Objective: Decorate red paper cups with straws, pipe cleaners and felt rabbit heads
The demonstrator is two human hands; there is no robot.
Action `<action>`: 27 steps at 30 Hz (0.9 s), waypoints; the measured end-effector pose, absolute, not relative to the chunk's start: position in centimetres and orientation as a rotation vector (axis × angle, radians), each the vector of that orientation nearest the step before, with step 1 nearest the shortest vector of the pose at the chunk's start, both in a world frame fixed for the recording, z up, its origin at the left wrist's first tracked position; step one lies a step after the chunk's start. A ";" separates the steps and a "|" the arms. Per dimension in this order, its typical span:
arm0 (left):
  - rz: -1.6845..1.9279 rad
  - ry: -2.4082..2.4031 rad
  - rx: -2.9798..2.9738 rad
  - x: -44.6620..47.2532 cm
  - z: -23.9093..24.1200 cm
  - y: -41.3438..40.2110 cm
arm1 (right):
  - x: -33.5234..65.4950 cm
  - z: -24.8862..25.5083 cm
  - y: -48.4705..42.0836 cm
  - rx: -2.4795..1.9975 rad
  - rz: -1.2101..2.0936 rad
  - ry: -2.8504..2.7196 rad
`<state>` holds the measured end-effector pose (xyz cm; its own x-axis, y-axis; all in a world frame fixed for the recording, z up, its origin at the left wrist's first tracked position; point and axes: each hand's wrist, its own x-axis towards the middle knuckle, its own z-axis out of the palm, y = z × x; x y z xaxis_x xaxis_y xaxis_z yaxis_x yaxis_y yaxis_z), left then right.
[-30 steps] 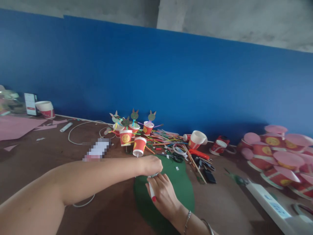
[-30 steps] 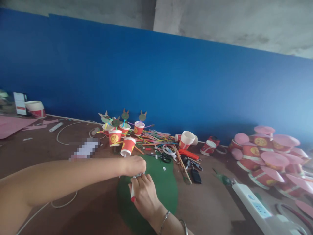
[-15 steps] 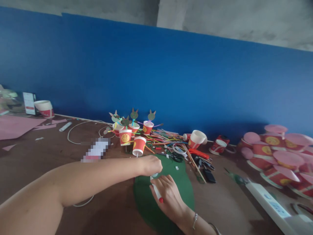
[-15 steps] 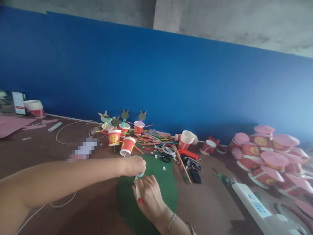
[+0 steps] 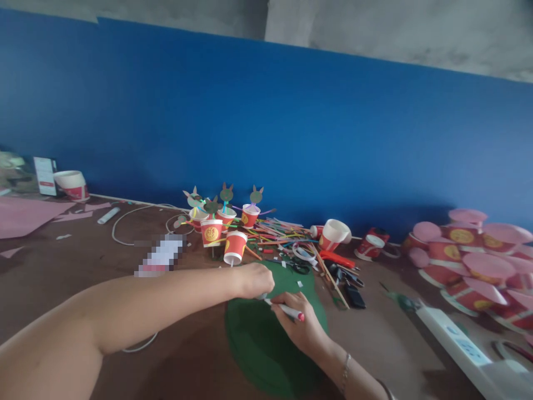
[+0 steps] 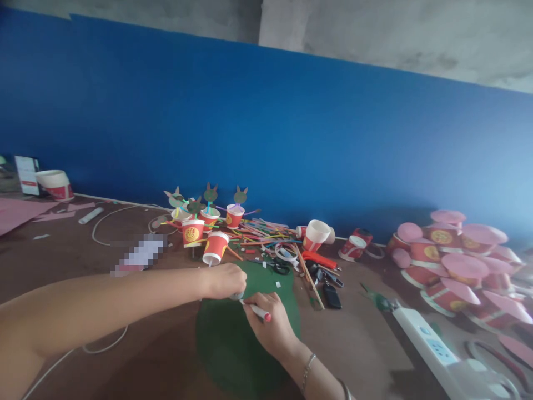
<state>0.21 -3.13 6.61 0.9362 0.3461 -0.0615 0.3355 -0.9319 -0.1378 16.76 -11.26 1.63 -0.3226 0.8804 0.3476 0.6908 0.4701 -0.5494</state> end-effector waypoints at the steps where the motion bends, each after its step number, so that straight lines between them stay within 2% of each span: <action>1: 0.128 -0.530 -2.968 0.2 6.5 -3.1 | 16.9 1.6 -11.1 -1.314 0.425 -2.091; 13: 0.210 -0.591 -2.979 0.1 7.5 -3.8 | 17.8 1.1 -9.7 -1.340 0.797 -1.808; 18: 0.214 -0.690 -2.966 -0.4 7.7 -4.4 | 18.3 1.3 -9.3 -1.274 1.046 -1.482; 22: 0.063 -0.981 -3.041 -1.7 7.7 -4.4 | 18.4 1.7 -9.3 -1.234 1.181 -1.205; 27: -0.371 -1.303 -3.138 -3.0 7.2 -4.3 | 18.4 1.8 -9.1 -1.213 1.265 -1.004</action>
<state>-3.01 -4.30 7.18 0.6916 0.7165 0.0914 0.6574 -0.6767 0.3315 18.43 -9.11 1.83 0.0833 0.9923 -0.0915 -0.1362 -0.0796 -0.9875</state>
